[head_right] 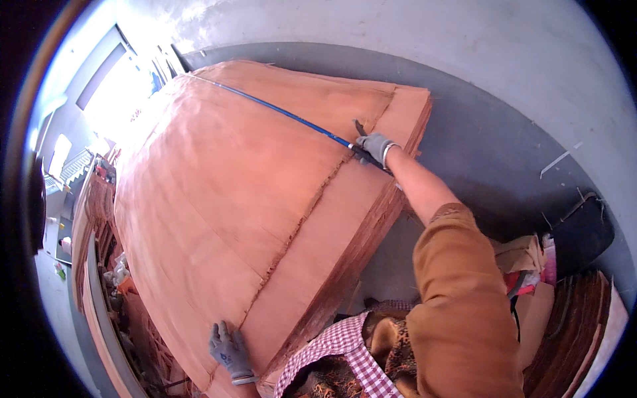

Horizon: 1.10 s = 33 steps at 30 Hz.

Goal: The person trims wood veneer sheets using a hand-held blade and then bundles the sheets together with a blue strap by hand.

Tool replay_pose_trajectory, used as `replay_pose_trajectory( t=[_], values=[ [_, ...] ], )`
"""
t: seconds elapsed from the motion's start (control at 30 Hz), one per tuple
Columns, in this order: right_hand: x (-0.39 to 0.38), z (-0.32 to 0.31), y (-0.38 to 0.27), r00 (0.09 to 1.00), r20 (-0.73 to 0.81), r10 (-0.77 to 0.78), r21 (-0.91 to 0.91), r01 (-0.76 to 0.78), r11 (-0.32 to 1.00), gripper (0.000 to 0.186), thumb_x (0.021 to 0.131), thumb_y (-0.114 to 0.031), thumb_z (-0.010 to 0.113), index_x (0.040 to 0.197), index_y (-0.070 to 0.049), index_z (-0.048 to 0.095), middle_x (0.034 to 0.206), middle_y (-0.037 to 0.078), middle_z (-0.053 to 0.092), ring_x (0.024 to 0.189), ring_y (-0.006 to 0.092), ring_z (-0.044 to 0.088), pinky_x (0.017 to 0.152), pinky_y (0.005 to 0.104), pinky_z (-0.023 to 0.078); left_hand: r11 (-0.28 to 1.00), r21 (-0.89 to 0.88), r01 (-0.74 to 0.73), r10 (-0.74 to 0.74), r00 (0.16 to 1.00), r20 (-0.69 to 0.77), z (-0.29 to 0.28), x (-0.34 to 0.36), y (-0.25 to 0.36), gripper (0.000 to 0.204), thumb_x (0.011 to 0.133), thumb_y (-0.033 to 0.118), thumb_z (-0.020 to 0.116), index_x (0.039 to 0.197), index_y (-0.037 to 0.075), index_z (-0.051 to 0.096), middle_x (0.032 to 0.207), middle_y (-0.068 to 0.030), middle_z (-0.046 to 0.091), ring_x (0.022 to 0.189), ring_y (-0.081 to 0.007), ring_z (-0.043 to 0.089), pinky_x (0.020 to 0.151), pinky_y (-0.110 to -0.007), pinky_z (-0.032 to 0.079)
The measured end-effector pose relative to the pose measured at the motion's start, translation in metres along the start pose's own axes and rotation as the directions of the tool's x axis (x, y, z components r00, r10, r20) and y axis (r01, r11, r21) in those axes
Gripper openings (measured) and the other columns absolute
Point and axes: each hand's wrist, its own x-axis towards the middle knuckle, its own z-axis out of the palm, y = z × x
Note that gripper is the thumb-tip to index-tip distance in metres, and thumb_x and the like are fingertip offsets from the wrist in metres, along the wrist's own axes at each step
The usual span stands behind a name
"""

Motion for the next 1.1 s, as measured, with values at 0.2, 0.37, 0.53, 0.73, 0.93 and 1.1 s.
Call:
replay_pose_trajectory(
  t=[0.2, 0.37, 0.53, 0.73, 0.93, 1.1],
  values=[
    [0.026, 0.019, 0.0, 0.99, -0.106, 0.094, -0.158, -0.11, 0.981, 0.02, 0.087, -0.019, 0.062, 0.09, 0.001, 0.066, 0.069, 0.013, 0.067, 0.052, 0.0222, 0.065, 0.047, 0.033, 0.052, 0.983, -0.007, -0.186, 0.186, 0.982, 0.01, 0.001, 0.035, 0.038, 0.059, 0.084, 0.039, 0.061, 0.135, 0.012, 0.051, 0.142, -0.0206, 0.043, 0.127, -0.0397, 0.041, 0.103, -0.052, 0.029],
    [0.02, 0.033, -0.005, 0.951, -0.301, 0.07, -0.14, -0.116, 0.983, 0.017, 0.083, -0.016, 0.063, 0.085, 0.001, 0.064, 0.064, 0.013, 0.064, 0.05, 0.023, 0.064, 0.044, 0.0353, 0.05, 0.978, 0.029, -0.209, 0.207, 0.977, 0.059, 0.014, 0.04, 0.035, 0.057, 0.088, 0.041, 0.055, 0.137, 0.013, 0.049, 0.144, -0.0169, 0.042, 0.129, -0.0409, 0.039, 0.105, -0.053, 0.027],
    [0.029, 0.037, -0.001, 0.914, -0.403, -0.054, -0.278, -0.066, 0.958, 0.024, 0.08, -0.018, 0.064, 0.094, 0.001, 0.066, 0.076, 0.017, 0.067, 0.063, 0.0283, 0.068, 0.058, 0.0386, 0.053, 0.983, 0.023, -0.183, 0.182, 0.982, 0.06, 0.027, 0.035, 0.029, 0.054, 0.091, 0.043, 0.049, 0.136, 0.013, 0.05, 0.145, -0.0154, 0.042, 0.13, -0.0408, 0.038, 0.106, -0.054, 0.026],
    [0.039, 0.031, 0.014, 0.926, -0.294, -0.238, -0.667, -0.02, 0.745, 0.048, 0.081, -0.044, 0.056, 0.093, 0.001, 0.068, 0.093, 0.027, 0.066, 0.09, 0.0381, 0.065, 0.075, 0.0468, 0.05, 0.984, 0.056, -0.166, 0.163, 0.985, 0.057, 0.034, 0.034, 0.027, 0.051, 0.091, 0.044, 0.05, 0.134, 0.017, 0.053, 0.144, -0.0143, 0.042, 0.13, -0.0405, 0.037, 0.106, -0.057, 0.024],
    [-0.015, 0.011, 0.007, 0.981, -0.044, -0.191, -0.105, 0.186, 0.977, 0.042, 0.089, -0.047, 0.06, 0.079, -0.006, 0.06, 0.057, -0.001, 0.05, 0.043, 0.0112, 0.046, 0.04, 0.0293, 0.035, 0.991, -0.028, -0.131, 0.132, 0.991, 0.029, 0.041, 0.027, 0.02, 0.053, 0.084, 0.046, 0.059, 0.132, 0.025, 0.054, 0.14, -0.0109, 0.047, 0.127, -0.0392, 0.04, 0.103, -0.056, 0.027],
    [-0.041, 0.065, -0.018, 0.96, 0.142, -0.24, -0.141, 0.259, 0.955, 0.016, 0.081, -0.015, 0.065, 0.075, -0.012, 0.05, 0.058, -0.001, 0.049, 0.044, 0.0107, 0.048, 0.037, 0.0268, 0.038, 0.99, -0.061, -0.131, 0.127, 0.99, -0.065, 0.043, 0.026, 0.019, 0.055, 0.082, 0.049, 0.059, 0.131, 0.027, 0.053, 0.137, -0.0087, 0.049, 0.123, -0.0339, 0.045, 0.098, -0.054, 0.033]
  ],
)
